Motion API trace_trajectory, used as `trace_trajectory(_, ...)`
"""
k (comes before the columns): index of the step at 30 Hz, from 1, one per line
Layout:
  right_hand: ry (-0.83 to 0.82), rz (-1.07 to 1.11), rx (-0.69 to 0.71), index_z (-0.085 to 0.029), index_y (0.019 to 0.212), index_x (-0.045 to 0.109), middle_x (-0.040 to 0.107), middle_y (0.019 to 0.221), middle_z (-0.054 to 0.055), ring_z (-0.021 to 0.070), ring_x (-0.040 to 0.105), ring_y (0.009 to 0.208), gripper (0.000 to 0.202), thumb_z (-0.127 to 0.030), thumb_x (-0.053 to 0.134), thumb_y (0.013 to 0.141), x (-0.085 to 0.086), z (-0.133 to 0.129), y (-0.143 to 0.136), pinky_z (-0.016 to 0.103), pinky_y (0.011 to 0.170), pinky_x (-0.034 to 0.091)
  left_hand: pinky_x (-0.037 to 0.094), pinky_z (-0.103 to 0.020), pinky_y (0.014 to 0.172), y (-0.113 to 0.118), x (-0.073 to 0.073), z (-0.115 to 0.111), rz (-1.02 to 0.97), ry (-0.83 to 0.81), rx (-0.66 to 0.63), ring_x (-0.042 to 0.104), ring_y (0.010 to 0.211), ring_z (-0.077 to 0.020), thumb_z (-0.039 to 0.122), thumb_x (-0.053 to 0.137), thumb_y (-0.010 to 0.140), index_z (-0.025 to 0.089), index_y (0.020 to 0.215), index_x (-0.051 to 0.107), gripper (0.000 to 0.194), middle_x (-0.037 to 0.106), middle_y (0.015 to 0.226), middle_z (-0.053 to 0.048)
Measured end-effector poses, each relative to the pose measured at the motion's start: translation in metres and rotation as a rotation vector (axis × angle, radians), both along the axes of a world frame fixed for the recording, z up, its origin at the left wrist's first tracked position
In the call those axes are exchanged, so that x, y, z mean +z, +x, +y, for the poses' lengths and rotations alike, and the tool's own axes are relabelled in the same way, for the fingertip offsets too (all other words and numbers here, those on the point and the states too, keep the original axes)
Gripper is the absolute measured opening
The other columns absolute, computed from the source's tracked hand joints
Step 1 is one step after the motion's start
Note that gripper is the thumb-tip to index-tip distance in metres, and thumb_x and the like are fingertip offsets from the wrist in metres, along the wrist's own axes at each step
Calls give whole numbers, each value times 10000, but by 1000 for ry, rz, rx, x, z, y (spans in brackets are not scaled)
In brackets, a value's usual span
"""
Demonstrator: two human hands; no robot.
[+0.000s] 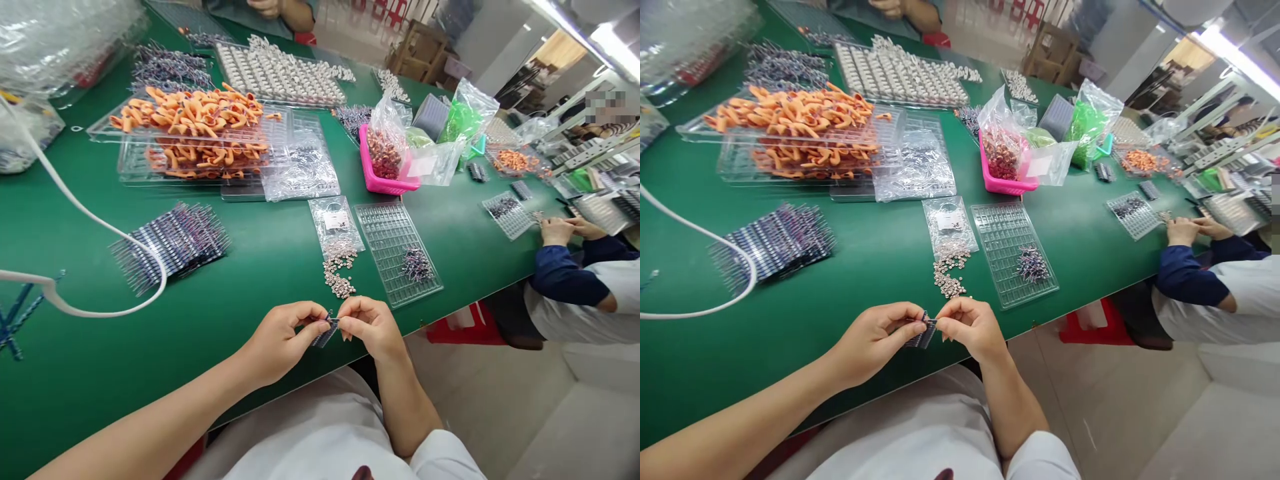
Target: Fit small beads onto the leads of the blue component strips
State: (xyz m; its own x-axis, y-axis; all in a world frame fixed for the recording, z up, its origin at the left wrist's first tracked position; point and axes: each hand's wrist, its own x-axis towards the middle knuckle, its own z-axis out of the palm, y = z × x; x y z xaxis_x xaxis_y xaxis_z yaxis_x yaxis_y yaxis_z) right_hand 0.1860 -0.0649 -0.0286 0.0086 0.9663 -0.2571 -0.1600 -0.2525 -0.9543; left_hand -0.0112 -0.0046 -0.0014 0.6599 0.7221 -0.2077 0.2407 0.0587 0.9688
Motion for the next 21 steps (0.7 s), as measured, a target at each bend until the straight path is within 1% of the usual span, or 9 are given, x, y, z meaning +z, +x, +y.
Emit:
trace_trajectory(3,-17,24,22,-178,777,726,644,629,-9,110,576,526,219,-373,821,747,-2,-2,1,230,501,478,516,-253,661,0,2,-1,-11,-4,-50,625,697,-163,319,561,915,167,826,690,217,711,762,-44)
trace_trajectory(6,0,7,28,-177,784,724,647,640,-4,111,576,527,223,-384,804,760,0,-5,0,228,494,478,525,-270,702,0,2,-2,-26,-19,-98,642,738,-176,313,559,909,163,817,687,217,731,791,-60)
trace_trajectory(9,56,-107,-41,-183,785,718,658,698,4,108,571,541,192,-366,777,784,4,-10,11,229,498,470,529,-282,712,2,0,-3,-29,-68,-61,646,752,-183,331,569,905,163,825,679,216,733,805,-67)
trace_trajectory(11,91,-284,-183,-191,807,720,663,722,6,113,573,563,166,-352,758,803,7,-14,32,231,512,463,525,-282,701,2,-2,-2,-37,-114,3,638,744,-179,348,582,899,166,829,665,212,722,809,-61)
trace_trajectory(12,106,-404,-296,-194,822,723,660,704,2,118,572,567,167,-359,745,814,8,-16,47,233,516,459,520,-280,691,2,-4,-2,-40,-134,34,632,735,-174,356,589,897,168,826,657,212,712,805,-55)
trace_trajectory(15,126,-782,-641,-179,893,735,684,707,19,160,611,622,248,-410,745,801,8,-20,102,278,596,504,496,-269,662,3,-7,1,-40,-178,94,614,707,-161,378,611,886,172,813,645,221,684,778,-33)
trace_trajectory(16,114,-893,-706,-170,907,740,703,734,37,174,624,636,288,-435,740,795,8,-20,120,298,623,515,490,-268,657,3,-7,2,-39,-189,103,613,703,-160,383,618,881,173,812,645,223,680,772,-29)
trace_trajectory(19,52,-1109,-699,-150,928,748,723,748,71,197,630,633,360,-484,705,802,4,-17,162,329,635,514,483,-268,645,4,-9,3,-39,-204,130,616,694,-163,399,634,862,177,812,652,228,681,763,-26)
trace_trajectory(21,49,-1209,-644,-144,927,752,732,759,88,208,636,646,368,-488,668,826,0,-13,176,343,658,517,481,-265,637,4,-9,4,-39,-208,149,616,685,-162,408,648,847,178,811,657,232,682,756,-23)
